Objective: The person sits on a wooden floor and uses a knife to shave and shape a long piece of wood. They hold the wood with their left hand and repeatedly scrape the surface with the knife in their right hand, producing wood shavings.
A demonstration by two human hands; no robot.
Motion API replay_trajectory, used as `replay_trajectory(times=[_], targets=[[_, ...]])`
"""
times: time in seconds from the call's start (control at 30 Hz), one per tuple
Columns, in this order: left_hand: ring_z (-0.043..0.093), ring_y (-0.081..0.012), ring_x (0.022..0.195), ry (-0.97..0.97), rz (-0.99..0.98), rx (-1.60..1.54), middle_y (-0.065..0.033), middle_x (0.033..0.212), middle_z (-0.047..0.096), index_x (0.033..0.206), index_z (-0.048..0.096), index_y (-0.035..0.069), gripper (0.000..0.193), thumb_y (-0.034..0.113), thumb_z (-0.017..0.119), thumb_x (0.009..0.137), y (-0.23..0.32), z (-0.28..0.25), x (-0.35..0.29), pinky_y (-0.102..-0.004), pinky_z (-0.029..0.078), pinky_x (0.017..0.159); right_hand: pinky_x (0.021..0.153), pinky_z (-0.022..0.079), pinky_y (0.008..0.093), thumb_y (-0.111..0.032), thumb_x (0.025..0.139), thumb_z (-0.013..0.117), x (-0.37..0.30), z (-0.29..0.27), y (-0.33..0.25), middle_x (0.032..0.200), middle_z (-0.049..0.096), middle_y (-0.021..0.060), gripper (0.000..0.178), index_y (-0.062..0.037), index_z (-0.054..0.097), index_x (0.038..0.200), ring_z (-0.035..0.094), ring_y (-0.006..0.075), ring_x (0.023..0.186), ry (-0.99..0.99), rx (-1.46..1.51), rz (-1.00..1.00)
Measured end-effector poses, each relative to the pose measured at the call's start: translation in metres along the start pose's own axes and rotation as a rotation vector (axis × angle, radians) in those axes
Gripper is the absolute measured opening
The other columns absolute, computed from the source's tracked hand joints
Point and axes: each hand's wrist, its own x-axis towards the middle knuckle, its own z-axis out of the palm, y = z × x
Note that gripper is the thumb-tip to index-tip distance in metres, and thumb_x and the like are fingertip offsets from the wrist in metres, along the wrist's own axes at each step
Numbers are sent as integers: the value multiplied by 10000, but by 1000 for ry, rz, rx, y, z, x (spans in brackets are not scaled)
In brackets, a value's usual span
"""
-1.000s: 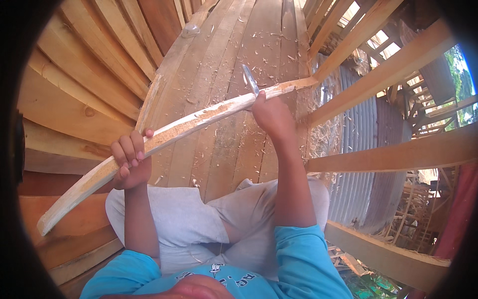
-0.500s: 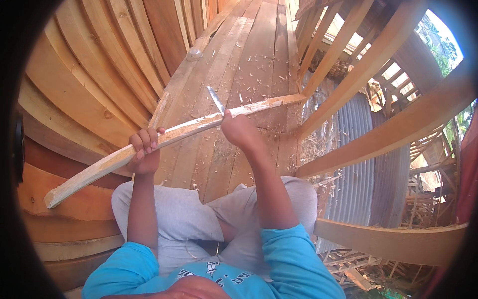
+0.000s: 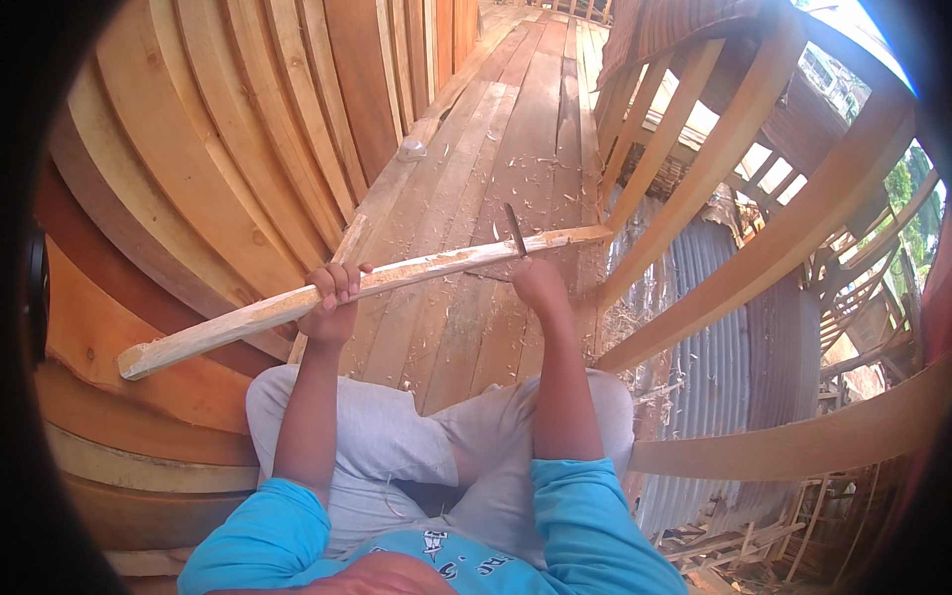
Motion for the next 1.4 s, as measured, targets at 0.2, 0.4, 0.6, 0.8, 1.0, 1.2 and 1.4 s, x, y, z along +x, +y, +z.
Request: replay_trajectory(times=[0.2,0.4,0.6,0.8,1.0,1.2,1.4], targets=[[490,-177,825,-15,-24,-10,-5,746,459,729,470,153,197,210,647,795,0,1,1,-485,365,1048,890,475,443,-298,964,518,-4,13,20,1043,670,283,412,62,630,1131,643,407,1012,88,213,-105],[508,-199,816,8,-4,-22,-34,741,484,727,494,125,159,178,634,780,-1,1,2,-482,380,1032,585,399,265,-250,931,660,-22,3,11,708,594,8,256,1,630,969,498,64,647,197,391,-250],[501,-188,842,-6,-25,2,-8,749,462,728,468,154,185,205,638,784,3,-5,0,-494,365,1053,708,501,351,-253,923,646,-49,2,-20,777,684,125,266,-5,659,1018,652,192,733,42,211,-314],[505,-195,840,62,-7,-23,-17,751,471,728,469,147,169,200,623,773,-4,5,2,-504,366,1040,732,474,493,-372,1014,362,-42,42,-5,789,664,251,521,24,670,871,648,411,792,186,205,-47],[501,-199,821,240,-8,-14,-21,727,467,718,445,143,171,187,609,737,-3,11,-3,-510,366,1011,762,461,560,-334,981,309,-54,70,-60,789,631,316,573,50,668,753,614,502,792,276,101,-16],[471,-171,789,213,-12,-16,3,716,439,723,443,158,206,218,636,762,-5,10,-2,-498,337,1001,690,485,565,-280,930,366,-34,78,-43,688,614,295,493,40,659,694,619,485,679,398,47,-129],[457,-164,776,247,-37,23,12,713,424,728,438,165,232,246,650,776,0,10,-5,-489,330,1002,731,486,554,-289,928,359,-21,78,-42,737,624,309,522,68,658,692,626,496,740,477,118,29]])
